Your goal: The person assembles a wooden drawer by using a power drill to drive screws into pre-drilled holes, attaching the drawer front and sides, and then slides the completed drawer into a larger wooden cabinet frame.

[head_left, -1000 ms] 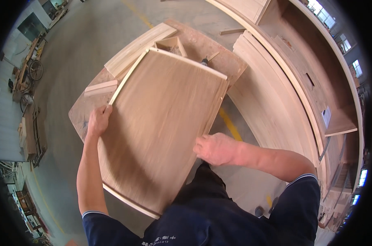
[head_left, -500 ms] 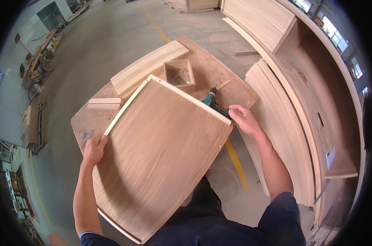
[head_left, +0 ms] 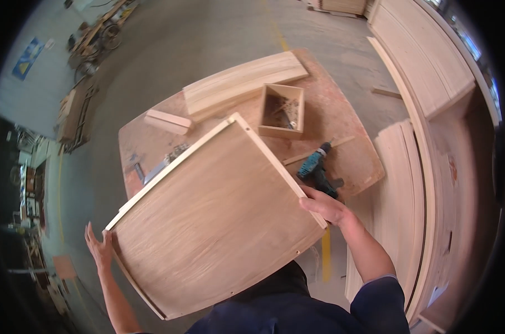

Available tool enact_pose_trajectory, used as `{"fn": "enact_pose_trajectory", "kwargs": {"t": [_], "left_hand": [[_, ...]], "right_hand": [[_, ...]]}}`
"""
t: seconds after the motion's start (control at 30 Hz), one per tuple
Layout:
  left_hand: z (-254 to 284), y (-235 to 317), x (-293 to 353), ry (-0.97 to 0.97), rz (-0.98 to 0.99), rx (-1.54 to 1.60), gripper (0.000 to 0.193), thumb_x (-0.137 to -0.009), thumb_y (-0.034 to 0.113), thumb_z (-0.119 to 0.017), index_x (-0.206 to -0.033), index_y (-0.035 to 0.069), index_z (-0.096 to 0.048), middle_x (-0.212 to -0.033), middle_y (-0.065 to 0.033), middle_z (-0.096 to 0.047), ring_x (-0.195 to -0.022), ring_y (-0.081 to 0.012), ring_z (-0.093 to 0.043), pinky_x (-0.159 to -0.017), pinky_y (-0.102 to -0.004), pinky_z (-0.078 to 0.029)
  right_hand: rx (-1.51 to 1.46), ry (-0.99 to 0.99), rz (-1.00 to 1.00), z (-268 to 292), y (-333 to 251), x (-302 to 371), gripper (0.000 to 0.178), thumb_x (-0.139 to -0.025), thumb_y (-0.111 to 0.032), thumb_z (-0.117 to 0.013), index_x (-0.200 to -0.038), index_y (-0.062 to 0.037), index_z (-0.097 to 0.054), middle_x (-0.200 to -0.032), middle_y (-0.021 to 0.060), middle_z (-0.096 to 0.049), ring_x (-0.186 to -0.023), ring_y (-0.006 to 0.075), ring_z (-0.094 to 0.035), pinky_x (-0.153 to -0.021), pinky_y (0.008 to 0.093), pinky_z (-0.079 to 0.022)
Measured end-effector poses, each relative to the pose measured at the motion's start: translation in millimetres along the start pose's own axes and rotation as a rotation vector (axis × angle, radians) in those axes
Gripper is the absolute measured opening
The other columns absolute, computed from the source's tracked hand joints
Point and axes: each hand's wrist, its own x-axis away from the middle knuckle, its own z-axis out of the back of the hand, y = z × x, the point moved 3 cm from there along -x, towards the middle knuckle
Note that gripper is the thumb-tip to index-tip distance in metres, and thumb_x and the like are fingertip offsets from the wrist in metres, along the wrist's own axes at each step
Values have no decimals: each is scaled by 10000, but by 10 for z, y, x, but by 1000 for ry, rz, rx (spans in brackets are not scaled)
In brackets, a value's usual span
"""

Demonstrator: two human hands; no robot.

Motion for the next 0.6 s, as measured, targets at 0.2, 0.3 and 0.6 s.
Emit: {"fn": "enact_pose_trajectory", "kwargs": {"t": [0.2, 0.3, 0.6], "left_hand": [[-557, 33, 1206, -470, 818, 1858, 851, -994, 748, -301, -1577, 131, -359, -1587, -127, -408, -1401, -316, -441, -1155, -487, -374], [-441, 277, 1231, -426, 691, 2098, 773, -1010, 679, -345, -1565, 143, -387, -1547, -120, -449, -1352, -312, -478, -1121, -479, -409], [1171, -296, 341, 246, 39, 1822, 696, -1035, 562, -426, -1519, 64, -375, -1429, -103, -512, -1247, -247, -554, -1011, -427, -521]], "right_hand": [[-486, 27, -145, -103, 85, -312, 592, -1062, -421, -490, -1499, -24, -451, -1395, 79, -571, -1275, 172, -520, -1087, 340, -417], [-344, 85, -65, -79, 97, -279, 595, -1063, -414, -499, -1504, -18, -438, -1409, 72, -557, -1275, 170, -516, -1088, 341, -414], [-155, 296, 725, 305, -1296, -127, 690, -1056, -525, -437, -1507, -4, -406, -1460, 119, -518, -1321, 244, -525, -1118, 404, -434]]}}
